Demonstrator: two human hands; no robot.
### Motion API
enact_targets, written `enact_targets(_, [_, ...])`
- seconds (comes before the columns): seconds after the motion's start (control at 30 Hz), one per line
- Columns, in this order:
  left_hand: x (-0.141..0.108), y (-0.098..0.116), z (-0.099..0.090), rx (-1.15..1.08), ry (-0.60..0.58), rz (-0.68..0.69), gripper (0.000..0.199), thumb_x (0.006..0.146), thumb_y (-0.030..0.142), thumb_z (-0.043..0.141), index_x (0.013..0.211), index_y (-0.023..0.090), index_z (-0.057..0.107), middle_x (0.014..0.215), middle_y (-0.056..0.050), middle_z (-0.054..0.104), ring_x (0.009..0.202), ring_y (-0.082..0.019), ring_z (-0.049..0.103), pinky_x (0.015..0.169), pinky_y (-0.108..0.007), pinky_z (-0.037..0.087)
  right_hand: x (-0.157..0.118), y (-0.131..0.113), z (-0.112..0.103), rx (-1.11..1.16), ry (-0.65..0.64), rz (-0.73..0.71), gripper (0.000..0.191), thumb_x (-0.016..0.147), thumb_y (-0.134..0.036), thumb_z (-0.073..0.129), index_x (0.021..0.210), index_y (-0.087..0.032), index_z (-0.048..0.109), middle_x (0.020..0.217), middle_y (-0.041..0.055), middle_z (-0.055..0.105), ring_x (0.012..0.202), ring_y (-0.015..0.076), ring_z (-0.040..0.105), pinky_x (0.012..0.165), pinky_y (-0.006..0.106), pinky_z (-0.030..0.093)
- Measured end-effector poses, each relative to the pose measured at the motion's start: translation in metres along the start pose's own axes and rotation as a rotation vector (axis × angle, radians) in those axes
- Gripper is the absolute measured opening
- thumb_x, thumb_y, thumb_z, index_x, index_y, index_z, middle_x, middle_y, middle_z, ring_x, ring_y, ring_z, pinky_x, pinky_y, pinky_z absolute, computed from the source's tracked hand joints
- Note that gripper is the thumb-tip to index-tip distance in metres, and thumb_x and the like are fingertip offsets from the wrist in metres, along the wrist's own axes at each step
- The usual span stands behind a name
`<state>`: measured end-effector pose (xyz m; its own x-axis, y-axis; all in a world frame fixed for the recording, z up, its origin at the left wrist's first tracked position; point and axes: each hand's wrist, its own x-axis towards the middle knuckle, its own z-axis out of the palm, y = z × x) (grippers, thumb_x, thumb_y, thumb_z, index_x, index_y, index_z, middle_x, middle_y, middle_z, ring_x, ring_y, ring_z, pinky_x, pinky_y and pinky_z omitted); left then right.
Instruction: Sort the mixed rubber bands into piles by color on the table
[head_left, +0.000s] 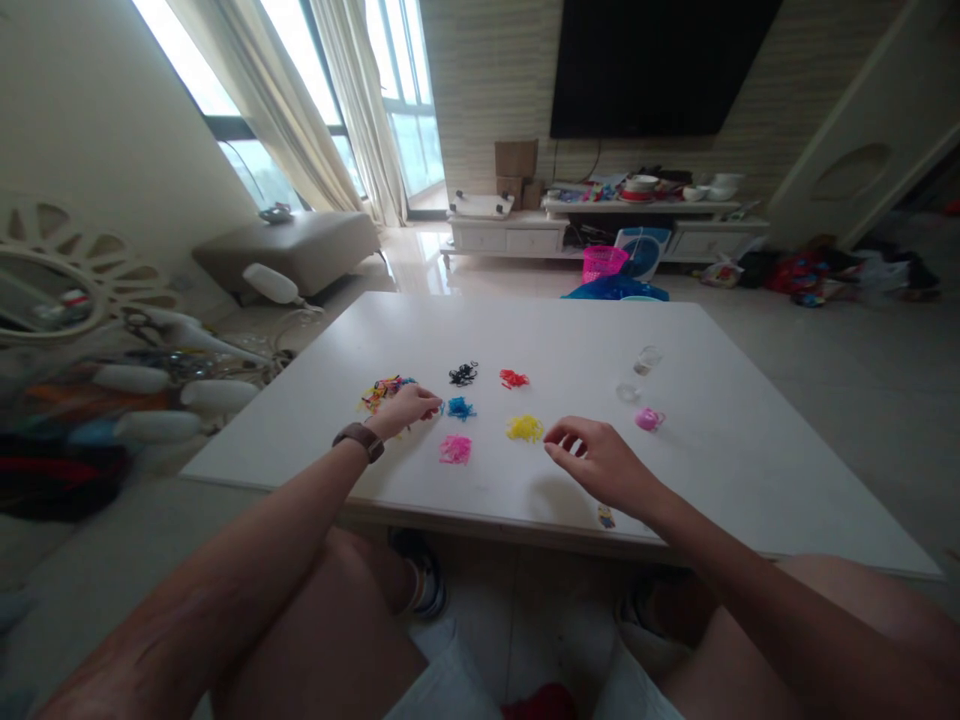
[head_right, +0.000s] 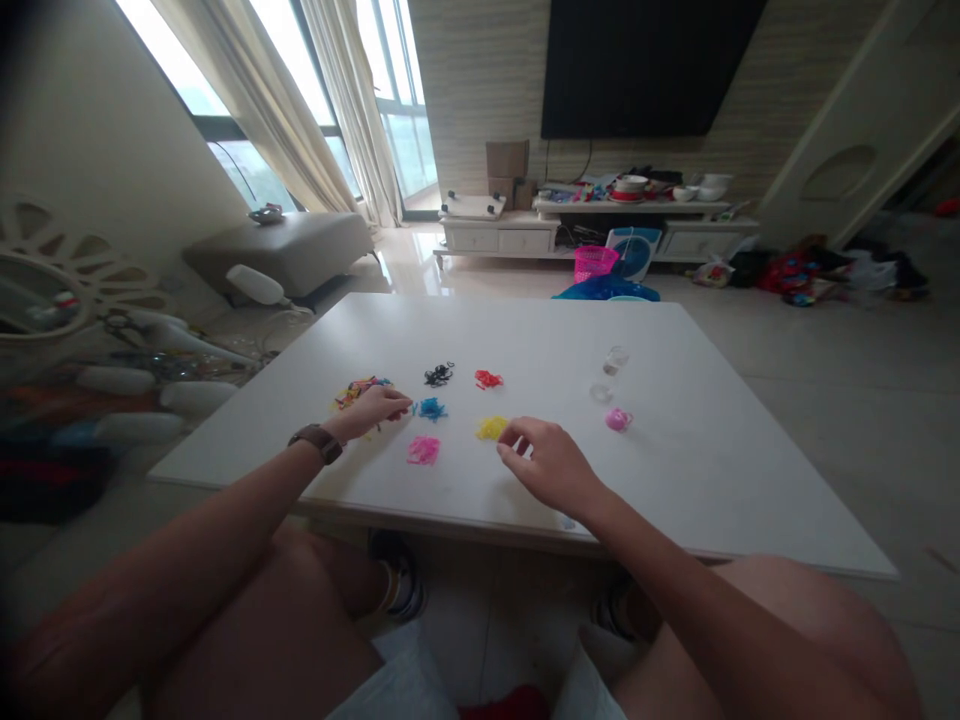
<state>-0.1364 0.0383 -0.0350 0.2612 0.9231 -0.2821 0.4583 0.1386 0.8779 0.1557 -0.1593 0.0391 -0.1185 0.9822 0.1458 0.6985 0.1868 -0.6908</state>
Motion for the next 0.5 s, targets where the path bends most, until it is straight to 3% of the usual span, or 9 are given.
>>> enact_targets(0.1, [-0.010, 0.014, 0.010, -0.261, -0.091, -0.074, 0.017, 0.073, 0.026, 0.073, 0.069, 0.010, 0.071, 0.070, -0.007, 0.068, 0.060, -0.011, 0.057, 0.059, -0.021, 0.046, 0.000, 0.001, 0.001, -0.013, -0.003, -0.008, 0.011, 0.085, -0.024, 0.058, 0.083, -0.021, 0.068, 0.081, 0.0011, 0.069, 0.071, 0.0143, 0.061, 0.063, 0.025, 0.046])
enact_targets(0.3, [-0.045, 0.046, 0.046, -0.580, -0.425, -0.159, 0.019, 0.083, 0.007, 0.058, 0.095, 0.004, 0.073, 0.089, -0.013, 0.072, 0.076, -0.011, 0.065, 0.077, -0.019, 0.053, 0.001, 0.004, 0.005, -0.084, -0.009, -0.051, 0.011, 0.086, -0.024, 0.058, 0.084, -0.021, 0.068, 0.081, 0.0022, 0.068, 0.074, 0.0155, 0.060, 0.066, 0.027, 0.046])
enact_targets(0.4, [-0.062, 0.053, 0.066, -0.619, -0.566, -0.149, 0.022, 0.081, 0.002, 0.060, 0.099, 0.003, 0.072, 0.097, -0.017, 0.072, 0.086, -0.014, 0.068, 0.087, -0.022, 0.052, 0.000, 0.003, 0.007, -0.110, -0.013, -0.098, 0.010, 0.087, -0.024, 0.059, 0.085, -0.020, 0.068, 0.084, 0.0029, 0.067, 0.077, 0.0162, 0.060, 0.070, 0.028, 0.046])
enact_targets(0.5, [-0.077, 0.056, 0.082, -0.615, -0.678, -0.115, 0.022, 0.080, 0.009, 0.070, 0.101, 0.005, 0.071, 0.100, -0.018, 0.073, 0.091, -0.018, 0.070, 0.094, -0.027, 0.050, 0.000, 0.003, 0.009, -0.111, -0.023, -0.146, 0.009, 0.088, -0.025, 0.061, 0.089, -0.020, 0.069, 0.087, 0.0036, 0.067, 0.081, 0.0166, 0.060, 0.075, 0.029, 0.046])
